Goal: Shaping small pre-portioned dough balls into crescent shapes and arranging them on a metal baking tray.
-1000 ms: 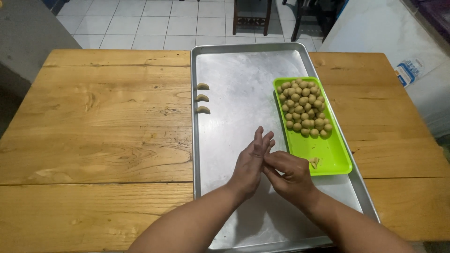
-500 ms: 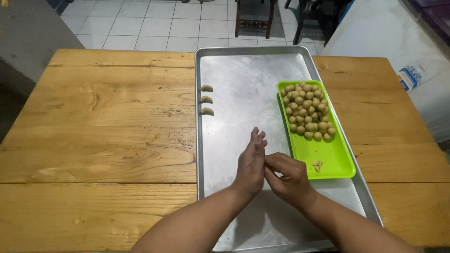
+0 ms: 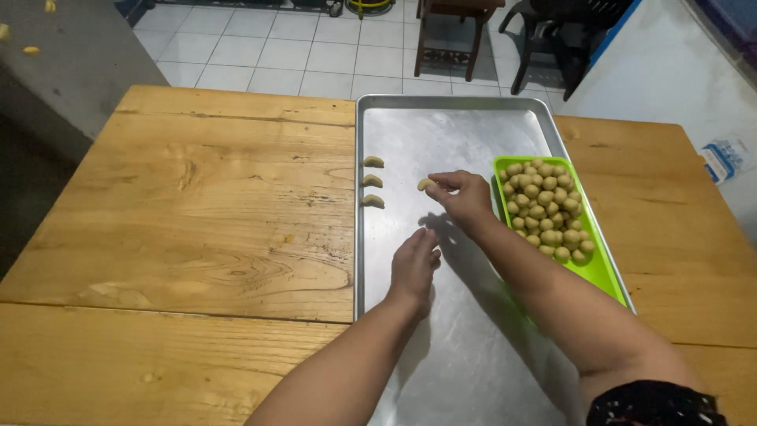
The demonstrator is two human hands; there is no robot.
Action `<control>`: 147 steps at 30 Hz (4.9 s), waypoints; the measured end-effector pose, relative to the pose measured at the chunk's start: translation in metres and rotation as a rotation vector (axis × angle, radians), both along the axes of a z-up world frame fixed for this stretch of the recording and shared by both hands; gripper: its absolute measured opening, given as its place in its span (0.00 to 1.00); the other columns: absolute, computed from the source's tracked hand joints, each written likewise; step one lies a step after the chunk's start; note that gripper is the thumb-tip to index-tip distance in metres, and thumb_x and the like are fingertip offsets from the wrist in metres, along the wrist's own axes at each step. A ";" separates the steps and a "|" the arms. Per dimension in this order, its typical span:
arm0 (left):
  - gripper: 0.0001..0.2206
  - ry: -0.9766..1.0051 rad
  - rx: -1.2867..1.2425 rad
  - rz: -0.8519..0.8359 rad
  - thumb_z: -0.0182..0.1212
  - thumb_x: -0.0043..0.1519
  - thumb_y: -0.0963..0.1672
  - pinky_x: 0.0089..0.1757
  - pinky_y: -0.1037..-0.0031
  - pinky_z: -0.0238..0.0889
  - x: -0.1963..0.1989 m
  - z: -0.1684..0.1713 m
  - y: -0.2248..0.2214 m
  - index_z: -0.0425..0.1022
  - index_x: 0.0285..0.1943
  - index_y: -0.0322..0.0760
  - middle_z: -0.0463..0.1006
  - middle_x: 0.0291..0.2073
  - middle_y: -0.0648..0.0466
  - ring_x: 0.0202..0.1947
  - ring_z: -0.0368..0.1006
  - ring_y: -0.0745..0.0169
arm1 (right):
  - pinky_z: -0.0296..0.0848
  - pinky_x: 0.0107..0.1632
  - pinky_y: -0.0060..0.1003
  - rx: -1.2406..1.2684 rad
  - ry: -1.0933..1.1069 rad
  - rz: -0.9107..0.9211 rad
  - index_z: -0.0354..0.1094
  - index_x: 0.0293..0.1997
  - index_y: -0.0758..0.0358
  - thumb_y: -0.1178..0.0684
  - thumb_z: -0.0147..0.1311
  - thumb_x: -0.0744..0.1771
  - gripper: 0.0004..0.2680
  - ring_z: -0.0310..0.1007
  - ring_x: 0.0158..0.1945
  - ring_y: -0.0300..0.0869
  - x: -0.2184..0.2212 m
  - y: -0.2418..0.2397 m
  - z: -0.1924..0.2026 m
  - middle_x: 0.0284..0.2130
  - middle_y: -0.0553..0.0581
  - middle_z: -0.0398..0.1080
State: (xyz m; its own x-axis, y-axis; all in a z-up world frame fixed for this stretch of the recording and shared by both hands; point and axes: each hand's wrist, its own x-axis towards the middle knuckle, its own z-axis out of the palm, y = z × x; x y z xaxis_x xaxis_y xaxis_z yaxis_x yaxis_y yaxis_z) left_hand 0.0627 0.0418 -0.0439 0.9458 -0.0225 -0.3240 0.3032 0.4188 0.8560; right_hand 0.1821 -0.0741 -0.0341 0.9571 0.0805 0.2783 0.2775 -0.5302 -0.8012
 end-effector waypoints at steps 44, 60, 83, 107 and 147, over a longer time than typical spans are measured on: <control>0.23 0.178 0.120 -0.120 0.52 0.68 0.50 0.55 0.60 0.58 -0.004 0.031 0.007 0.66 0.69 0.33 0.73 0.52 0.47 0.56 0.69 0.54 | 0.74 0.61 0.48 -0.249 0.163 -0.008 0.68 0.65 0.58 0.57 0.64 0.65 0.19 0.75 0.57 0.53 0.082 0.040 -0.023 0.47 0.62 0.75; 0.33 0.087 0.076 -0.240 0.55 0.65 0.53 0.65 0.48 0.50 -0.012 0.022 0.000 0.59 0.74 0.27 0.71 0.64 0.36 0.65 0.68 0.40 | 0.77 0.51 0.43 -0.462 0.049 -0.330 0.81 0.48 0.45 0.52 0.66 0.64 0.09 0.79 0.46 0.52 -0.053 -0.214 -0.010 0.38 0.57 0.79; 0.37 -0.206 0.856 -0.664 0.60 0.61 0.49 0.61 0.44 0.58 -0.027 0.040 -0.103 0.51 0.72 0.16 0.68 0.61 0.26 0.66 0.63 0.28 | 0.79 0.43 0.32 0.601 0.286 0.090 0.73 0.53 0.69 0.64 0.64 0.63 0.14 0.80 0.40 0.42 -0.106 -0.193 -0.030 0.35 0.60 0.78; 0.33 0.263 -0.572 -0.294 0.54 0.69 0.56 0.50 0.62 0.75 -0.046 -0.002 -0.063 0.62 0.72 0.23 0.73 0.56 0.33 0.51 0.77 0.44 | 0.78 0.36 0.34 -0.056 -0.361 0.237 0.83 0.33 0.52 0.62 0.66 0.61 0.06 0.81 0.32 0.43 -0.195 -0.075 0.018 0.26 0.49 0.79; 0.52 -1.245 -0.934 0.329 0.50 0.64 0.62 0.74 0.57 0.18 -0.060 0.038 -0.082 0.30 0.77 0.16 0.25 0.77 0.27 0.80 0.21 0.36 | 0.17 0.81 0.56 -0.345 -0.682 0.426 0.19 0.79 0.71 0.20 0.21 0.68 0.41 0.13 0.82 0.56 -0.182 -0.021 0.002 0.78 0.65 0.17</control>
State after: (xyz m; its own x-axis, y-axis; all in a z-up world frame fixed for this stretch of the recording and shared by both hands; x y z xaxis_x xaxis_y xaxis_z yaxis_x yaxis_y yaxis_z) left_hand 0.0025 -0.0407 -0.0056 0.6012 0.4884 0.6325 -0.5652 0.8194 -0.0954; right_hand -0.0001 -0.0951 -0.0325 0.4601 0.5784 0.6736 0.8675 -0.4546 -0.2022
